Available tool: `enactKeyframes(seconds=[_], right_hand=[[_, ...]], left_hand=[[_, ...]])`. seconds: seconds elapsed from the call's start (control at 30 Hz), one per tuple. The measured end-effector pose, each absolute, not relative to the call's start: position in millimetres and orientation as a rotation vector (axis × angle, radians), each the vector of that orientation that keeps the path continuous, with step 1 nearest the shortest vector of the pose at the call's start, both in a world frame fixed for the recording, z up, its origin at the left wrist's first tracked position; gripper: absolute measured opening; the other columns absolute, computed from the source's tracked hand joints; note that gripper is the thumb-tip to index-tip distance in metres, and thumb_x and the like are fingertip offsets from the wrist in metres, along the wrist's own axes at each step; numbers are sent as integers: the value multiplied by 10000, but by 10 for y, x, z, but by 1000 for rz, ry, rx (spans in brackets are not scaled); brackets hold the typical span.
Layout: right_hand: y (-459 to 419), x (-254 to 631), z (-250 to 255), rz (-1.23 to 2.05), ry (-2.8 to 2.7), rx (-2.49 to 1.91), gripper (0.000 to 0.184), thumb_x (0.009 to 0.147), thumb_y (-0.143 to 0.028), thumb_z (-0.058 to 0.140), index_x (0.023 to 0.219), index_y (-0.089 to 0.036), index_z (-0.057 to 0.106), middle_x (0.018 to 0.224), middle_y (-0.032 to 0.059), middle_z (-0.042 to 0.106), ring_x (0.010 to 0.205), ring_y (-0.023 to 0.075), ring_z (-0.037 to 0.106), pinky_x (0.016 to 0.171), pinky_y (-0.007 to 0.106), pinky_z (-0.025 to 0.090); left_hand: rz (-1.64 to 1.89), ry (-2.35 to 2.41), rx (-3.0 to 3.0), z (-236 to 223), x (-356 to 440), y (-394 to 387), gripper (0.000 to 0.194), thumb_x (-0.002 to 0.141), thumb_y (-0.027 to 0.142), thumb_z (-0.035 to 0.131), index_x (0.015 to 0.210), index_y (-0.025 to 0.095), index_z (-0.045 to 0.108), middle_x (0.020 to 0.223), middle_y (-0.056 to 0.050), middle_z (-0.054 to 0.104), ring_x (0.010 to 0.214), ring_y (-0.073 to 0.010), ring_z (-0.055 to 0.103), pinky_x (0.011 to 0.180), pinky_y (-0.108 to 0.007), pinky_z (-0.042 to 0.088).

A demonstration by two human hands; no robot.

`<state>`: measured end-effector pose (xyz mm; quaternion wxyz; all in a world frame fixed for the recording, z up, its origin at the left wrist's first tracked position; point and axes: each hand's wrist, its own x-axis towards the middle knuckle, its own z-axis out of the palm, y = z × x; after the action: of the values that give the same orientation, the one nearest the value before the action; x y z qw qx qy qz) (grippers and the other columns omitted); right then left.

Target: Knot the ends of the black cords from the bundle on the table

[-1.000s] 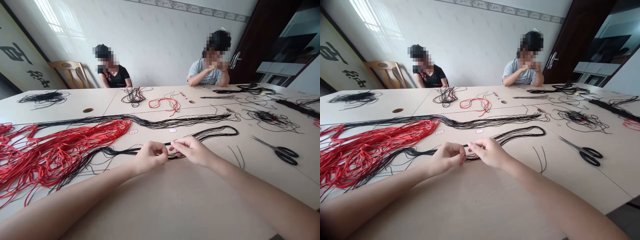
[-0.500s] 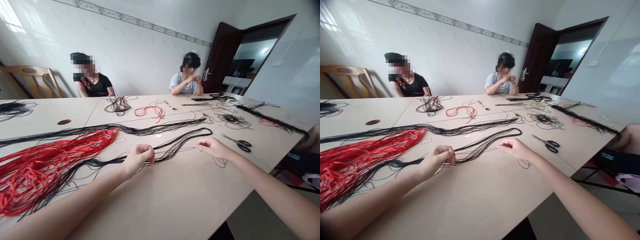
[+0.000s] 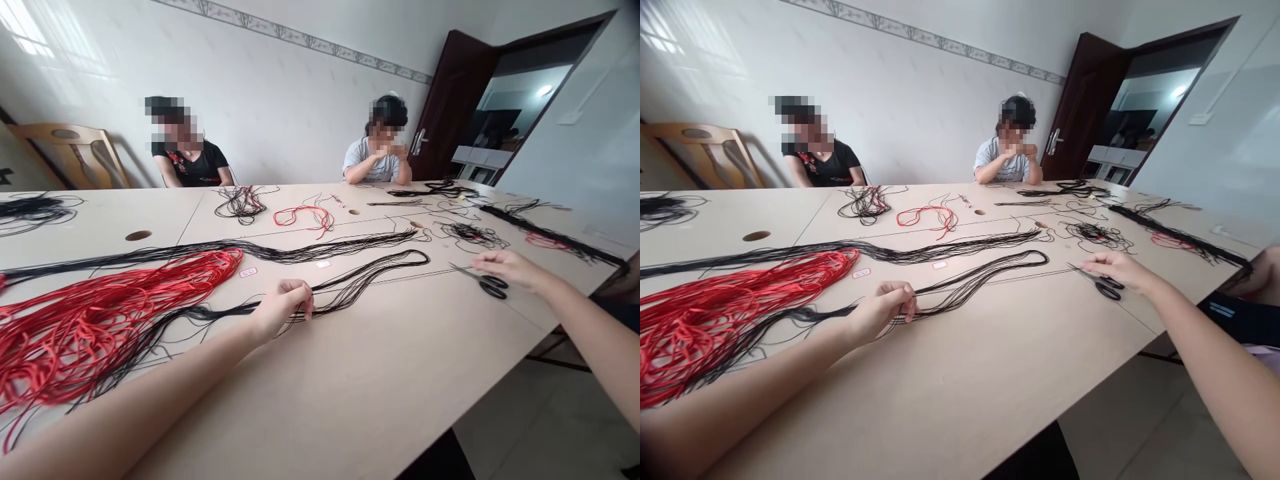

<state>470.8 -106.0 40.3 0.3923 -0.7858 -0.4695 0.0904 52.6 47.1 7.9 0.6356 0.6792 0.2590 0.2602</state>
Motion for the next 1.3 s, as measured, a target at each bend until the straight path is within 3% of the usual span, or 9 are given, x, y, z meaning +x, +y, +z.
enactKeyframes(seconds=[0.17,0.23,0.33,0.47,0.6,0.83,1.13,1.3], right_hand=[[-868,4606,489,239,-1358,-2033,365,638,-415,665,703,-59,710,812,166,659,684,120,547,638,358,344],[-730,4346,509,211,-1441,-1983,420,711,-456,598,823,-66,707,842,141,651,691,117,523,667,366,346],[-520,3736,528,297,-1645,-1811,322,755,-421,603,858,-130,699,853,78,655,747,127,534,721,298,396],[-332,2883,468,494,-1912,-1430,183,780,-333,615,737,-164,668,779,35,635,682,120,522,632,259,423],[-279,2430,302,653,-1941,-1272,144,804,-252,562,748,-172,668,780,26,619,613,101,490,573,245,411],[-312,2385,64,674,-1945,-1209,137,785,-191,551,688,-175,646,725,28,600,625,114,502,574,250,411],[-327,2407,-27,556,-1936,-1187,105,754,-263,639,711,-169,619,738,27,599,665,119,537,594,243,435],[-345,2400,-24,457,-1989,-1205,77,785,-193,582,715,-183,611,742,25,603,686,127,551,623,258,446]], left_hand=[[569,618,1576,38,549,462,191,748,197,489,583,131,559,548,-8,576,510,-115,525,595,-269,428],[562,613,1587,29,549,459,198,757,197,487,588,128,564,560,-7,581,517,-111,528,621,-273,433],[555,611,1598,29,547,452,209,764,204,487,584,129,562,566,-5,586,517,-109,533,648,-279,441],[548,603,1596,35,549,430,185,749,213,509,591,131,558,560,-1,583,497,-110,526,591,-270,438],[534,583,1590,33,559,395,156,742,197,516,611,129,567,573,-3,587,496,-103,525,564,-253,432],[453,581,1621,26,585,356,152,731,199,545,599,125,561,534,-6,584,500,-103,522,552,-237,414],[459,623,1601,73,599,358,166,733,235,539,606,130,548,542,-6,592,495,-101,521,540,-229,406],[477,649,1649,80,583,368,170,747,232,513,614,132,551,554,-16,596,534,-117,534,571,-242,411]])
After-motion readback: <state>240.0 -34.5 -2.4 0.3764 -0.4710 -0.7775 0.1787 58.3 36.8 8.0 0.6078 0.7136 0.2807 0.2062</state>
